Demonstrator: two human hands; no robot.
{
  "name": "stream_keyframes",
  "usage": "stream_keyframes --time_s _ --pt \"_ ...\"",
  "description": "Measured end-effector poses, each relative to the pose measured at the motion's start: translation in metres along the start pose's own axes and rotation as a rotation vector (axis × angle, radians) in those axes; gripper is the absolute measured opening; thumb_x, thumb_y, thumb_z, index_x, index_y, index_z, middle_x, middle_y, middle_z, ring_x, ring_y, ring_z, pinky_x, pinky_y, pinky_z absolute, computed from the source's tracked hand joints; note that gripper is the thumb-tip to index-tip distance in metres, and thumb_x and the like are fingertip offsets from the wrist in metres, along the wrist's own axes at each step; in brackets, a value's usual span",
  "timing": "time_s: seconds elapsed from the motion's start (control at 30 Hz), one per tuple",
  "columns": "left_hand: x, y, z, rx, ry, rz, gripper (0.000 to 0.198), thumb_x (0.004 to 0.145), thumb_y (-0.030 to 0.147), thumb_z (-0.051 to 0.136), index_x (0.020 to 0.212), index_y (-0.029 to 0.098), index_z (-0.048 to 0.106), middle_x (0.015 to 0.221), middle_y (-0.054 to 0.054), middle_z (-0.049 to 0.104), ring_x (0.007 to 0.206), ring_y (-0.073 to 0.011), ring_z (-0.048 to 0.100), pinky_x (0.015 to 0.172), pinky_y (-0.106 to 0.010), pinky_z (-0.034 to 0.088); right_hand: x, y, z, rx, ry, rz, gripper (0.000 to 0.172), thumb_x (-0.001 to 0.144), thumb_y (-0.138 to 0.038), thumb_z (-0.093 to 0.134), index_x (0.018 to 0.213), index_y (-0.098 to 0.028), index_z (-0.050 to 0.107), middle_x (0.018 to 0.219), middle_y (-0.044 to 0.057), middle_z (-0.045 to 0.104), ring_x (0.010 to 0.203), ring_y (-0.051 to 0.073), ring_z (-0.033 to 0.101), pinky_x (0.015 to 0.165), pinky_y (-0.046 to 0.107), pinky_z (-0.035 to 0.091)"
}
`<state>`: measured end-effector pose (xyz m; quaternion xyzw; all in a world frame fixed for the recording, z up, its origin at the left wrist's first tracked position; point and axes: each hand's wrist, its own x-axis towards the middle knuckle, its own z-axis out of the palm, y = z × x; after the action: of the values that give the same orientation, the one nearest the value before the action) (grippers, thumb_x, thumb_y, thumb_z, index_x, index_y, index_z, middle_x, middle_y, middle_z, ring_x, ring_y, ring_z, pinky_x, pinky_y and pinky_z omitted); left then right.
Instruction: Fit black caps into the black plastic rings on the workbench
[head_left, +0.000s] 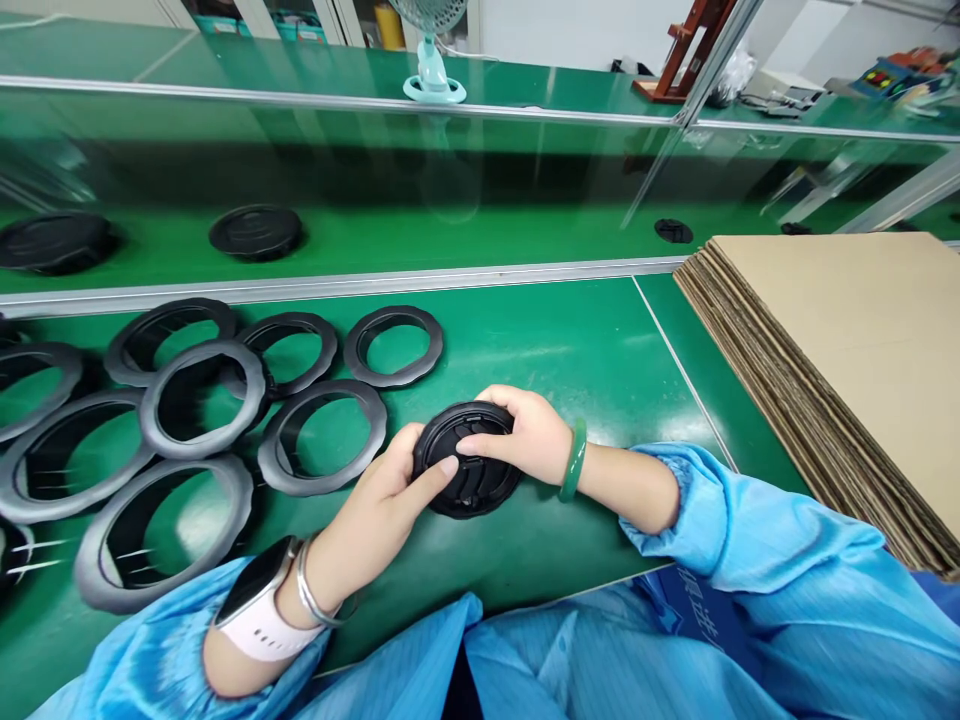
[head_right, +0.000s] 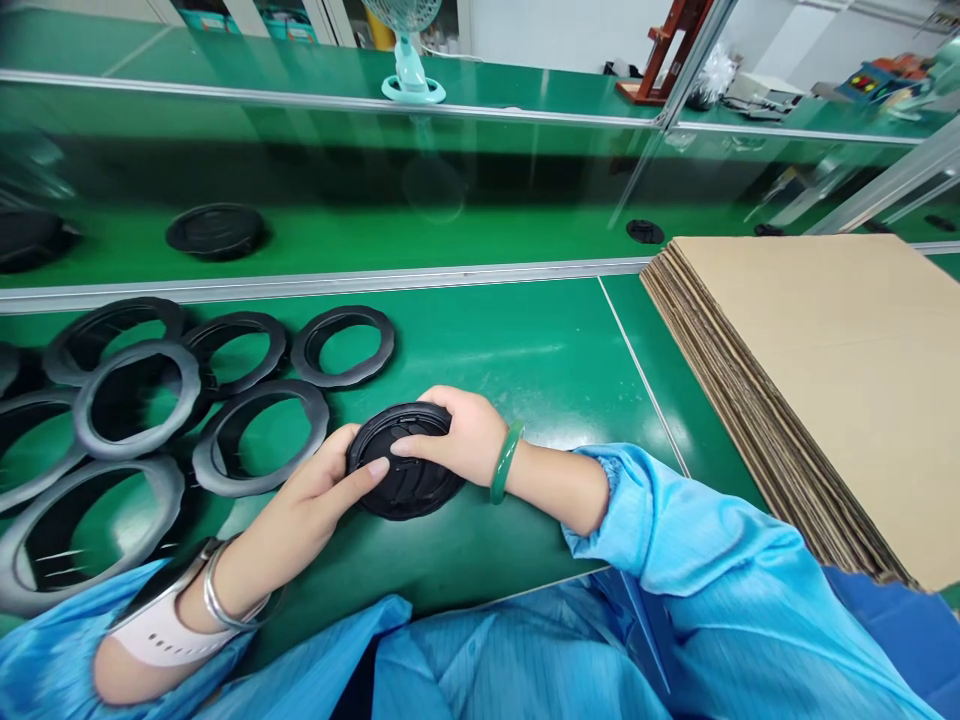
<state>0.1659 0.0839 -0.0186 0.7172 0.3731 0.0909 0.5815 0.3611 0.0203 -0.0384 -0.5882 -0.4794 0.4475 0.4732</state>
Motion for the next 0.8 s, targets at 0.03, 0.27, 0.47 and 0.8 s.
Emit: stream_keyframes --time_s 0.03,0.27,0.47,0.8 --pt "0.0 0.001 -0.001 0.023 0.022 0.011 0.031 0.092 0.051 0.051 0.104 0.022 0.053 0.096 0.0 0.06 0.092 -0.0207 0.055 0.082 -0.033 0.045 0.0 0.0 -0.001 0.035 -0.018 0.003 0.037 0.071 -0.043 0.084 0.089 -0.018 0.064 0.084 -0.001 0.067 0.079 0.019 0.062 0.071 0.029 0.049" --pt "0.002 0.002 0.003 0.069 0.111 0.009 0.026 0.094 0.045 0.046 0.098 0.022 0.056 0.087 0.001 0.058 0.083 -0.0198 0.053 0.074 -0.031 0.042 0.002 0.001 -0.008 -0.011 -0.161 -0.052 0.031 0.075 -0.035 0.081 0.097 -0.019 0.065 0.09 0.0 0.067 0.084 0.02 0.063 0.075 0.029 0.05" --pt "0.003 0.005 0.014 0.037 0.214 0.045 0.031 0.095 0.043 0.047 0.115 0.021 0.056 0.111 -0.003 0.063 0.102 -0.0208 0.056 0.09 -0.033 0.042 0.002 0.0 -0.009 -0.124 -0.143 -0.143 0.026 0.08 -0.029 0.079 0.099 -0.02 0.065 0.092 0.0 0.065 0.088 0.021 0.061 0.079 0.03 0.047" --pt "0.012 0.005 0.021 -0.261 0.207 -0.078 0.028 0.084 0.044 0.063 0.081 0.018 0.052 0.075 0.004 0.05 0.07 -0.0131 0.047 0.066 -0.026 0.039 0.001 0.0 -0.01 -0.226 -0.083 -0.234 0.025 0.081 -0.022 0.081 0.101 -0.02 0.067 0.095 0.001 0.066 0.093 0.022 0.06 0.083 0.034 0.046"
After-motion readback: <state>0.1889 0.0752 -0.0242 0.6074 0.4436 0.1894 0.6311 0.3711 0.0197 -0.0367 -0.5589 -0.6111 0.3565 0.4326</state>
